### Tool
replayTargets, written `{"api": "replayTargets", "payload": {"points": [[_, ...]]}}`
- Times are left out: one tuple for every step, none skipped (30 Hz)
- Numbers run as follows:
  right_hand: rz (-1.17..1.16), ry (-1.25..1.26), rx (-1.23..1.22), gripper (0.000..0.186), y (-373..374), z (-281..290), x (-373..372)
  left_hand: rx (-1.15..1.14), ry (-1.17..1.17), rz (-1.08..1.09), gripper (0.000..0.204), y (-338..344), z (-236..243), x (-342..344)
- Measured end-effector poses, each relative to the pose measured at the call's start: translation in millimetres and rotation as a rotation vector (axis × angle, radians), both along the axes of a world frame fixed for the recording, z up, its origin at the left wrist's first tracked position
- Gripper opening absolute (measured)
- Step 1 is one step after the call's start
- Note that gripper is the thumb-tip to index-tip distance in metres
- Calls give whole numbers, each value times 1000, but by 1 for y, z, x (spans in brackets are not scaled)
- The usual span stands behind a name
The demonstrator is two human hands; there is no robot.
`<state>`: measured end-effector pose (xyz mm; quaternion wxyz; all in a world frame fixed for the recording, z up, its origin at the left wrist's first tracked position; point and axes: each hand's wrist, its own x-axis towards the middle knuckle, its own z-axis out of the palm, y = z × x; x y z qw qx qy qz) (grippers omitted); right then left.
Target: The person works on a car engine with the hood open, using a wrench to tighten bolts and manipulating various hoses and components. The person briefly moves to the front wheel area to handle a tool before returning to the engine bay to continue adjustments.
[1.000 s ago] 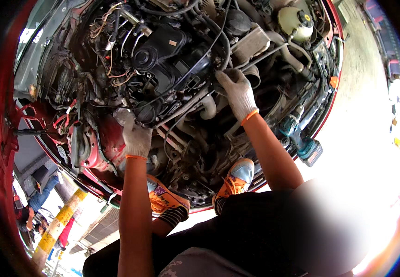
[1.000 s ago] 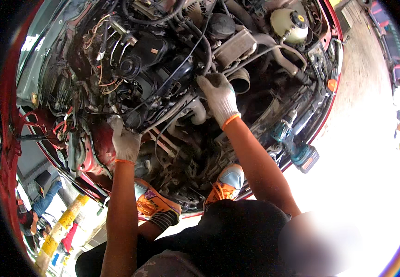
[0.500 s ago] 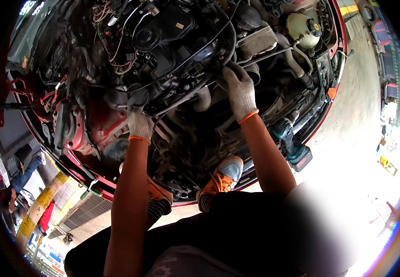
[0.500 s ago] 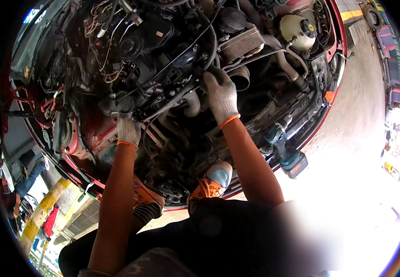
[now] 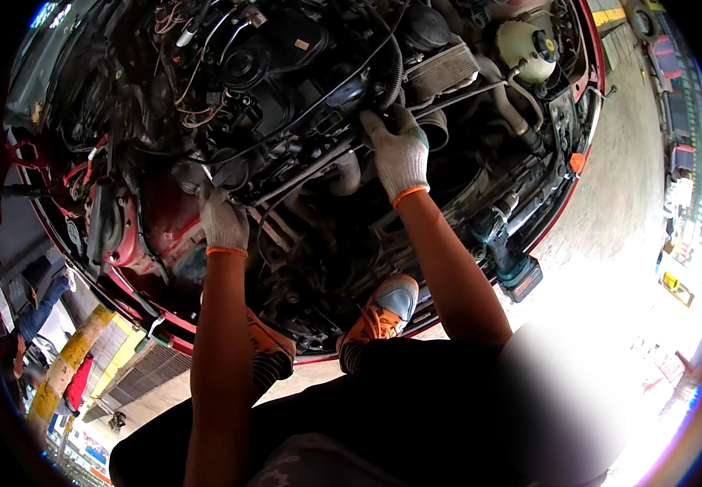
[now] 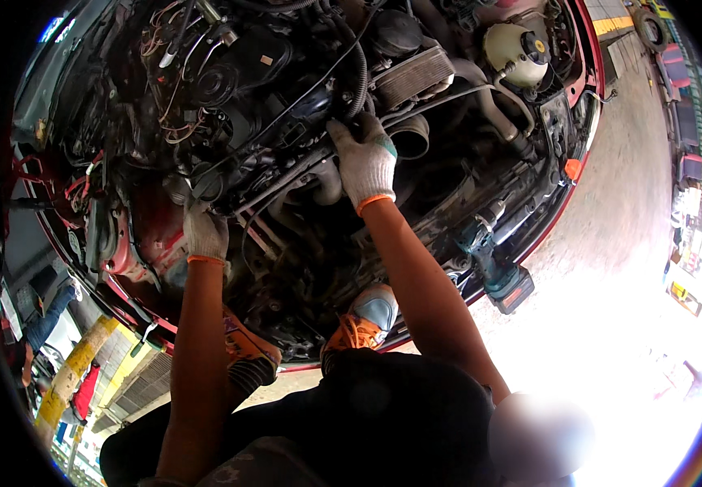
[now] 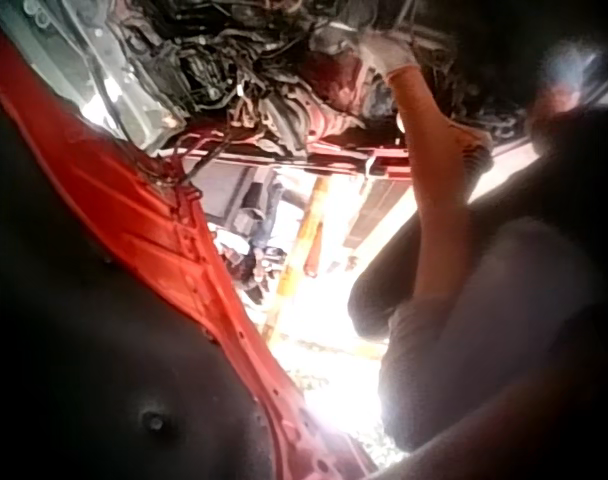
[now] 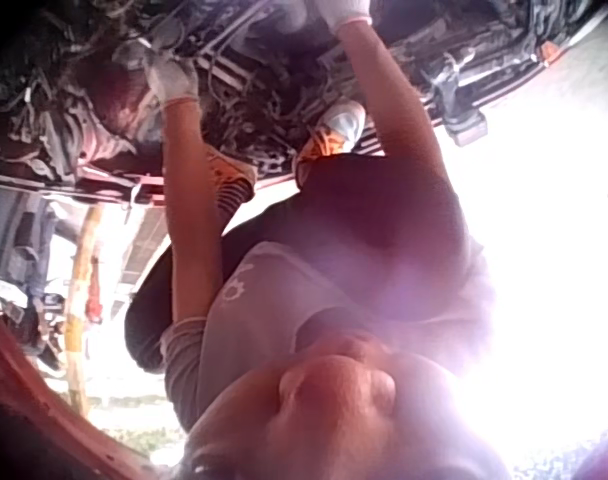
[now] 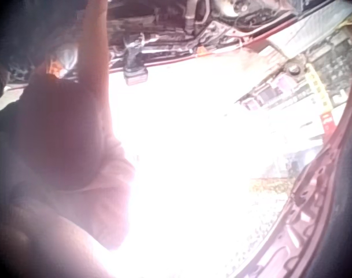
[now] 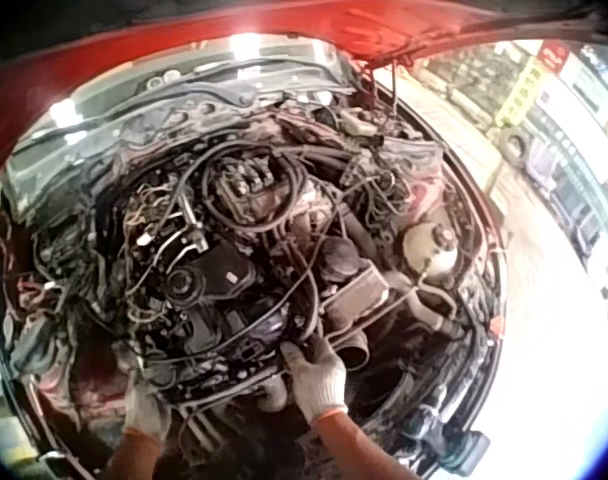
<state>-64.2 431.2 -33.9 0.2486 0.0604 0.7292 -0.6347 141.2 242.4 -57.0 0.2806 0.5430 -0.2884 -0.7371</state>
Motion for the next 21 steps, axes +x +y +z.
{"api": "replayTargets", "payload": {"points": [[-7, 17, 23, 43, 0, -1, 0, 9, -29, 3, 60, -4, 5, -4], [18, 31, 66, 43, -2, 2, 1, 17, -60, 8, 61, -8, 8, -4], [42, 44, 109, 43, -4, 6, 0, -17, -49, -19, 61, -13, 4, -2], [66, 58, 152, 44, -6, 9, 1, -51, -39, -47, 61, -20, 0, 2], [71, 45, 136, 43, -5, 8, 0, -84, -25, -80, 61, -25, 2, 0], [77, 32, 120, 43, -4, 8, -1, -93, -29, -68, 51, -30, 3, -1], [83, 19, 104, 43, -2, 7, -2, -92, -83, -69, 47, -33, 5, -1], [82, 10, 29, 42, 3, 2, -3, -91, -135, -75, 44, -34, 20, -10], [83, 0, -44, 42, 11, -6, -3, -90, -190, -80, 41, -33, 33, -18], [82, -10, -118, 41, 18, -14, -3, -94, -240, -99, 37, -30, 43, -26], [97, -43, -97, 41, 16, -10, -2, -126, -203, -70, 40, -32, 37, -23], [109, -74, -75, 41, 14, -2, -2, -157, -164, -43, 43, -34, 26, -23], [121, -105, -53, 41, 12, 3, -2, -188, -125, -16, 47, -37, 16, -22], [150, -89, -32, 41, 14, 0, -4, -242, -232, -30, 50, -38, 13, -29], [180, -72, -11, 42, 16, -3, -7, -296, -339, -44, 54, -37, 9, -35], [210, -55, 9, 42, 17, -6, -9, -351, -446, -58, 57, -35, 6, -40], [239, 4, 79, 42, 20, -8, -10, -334, -480, -53, 59, -31, 6, -48], [274, 63, 143, 41, 20, -7, -10, -321, -516, -42, 61, -27, 13, -56], [310, 123, 208, 41, 20, -5, -11, -308, -551, -30, 64, -25, 17, -61], [394, 151, 300, 40, 18, 2, -12, -308, -535, -2, 64, -27, 14, -58], [479, 179, 393, 38, 14, 14, -16, -307, -520, 26, 64, -30, 9, -53]]}}
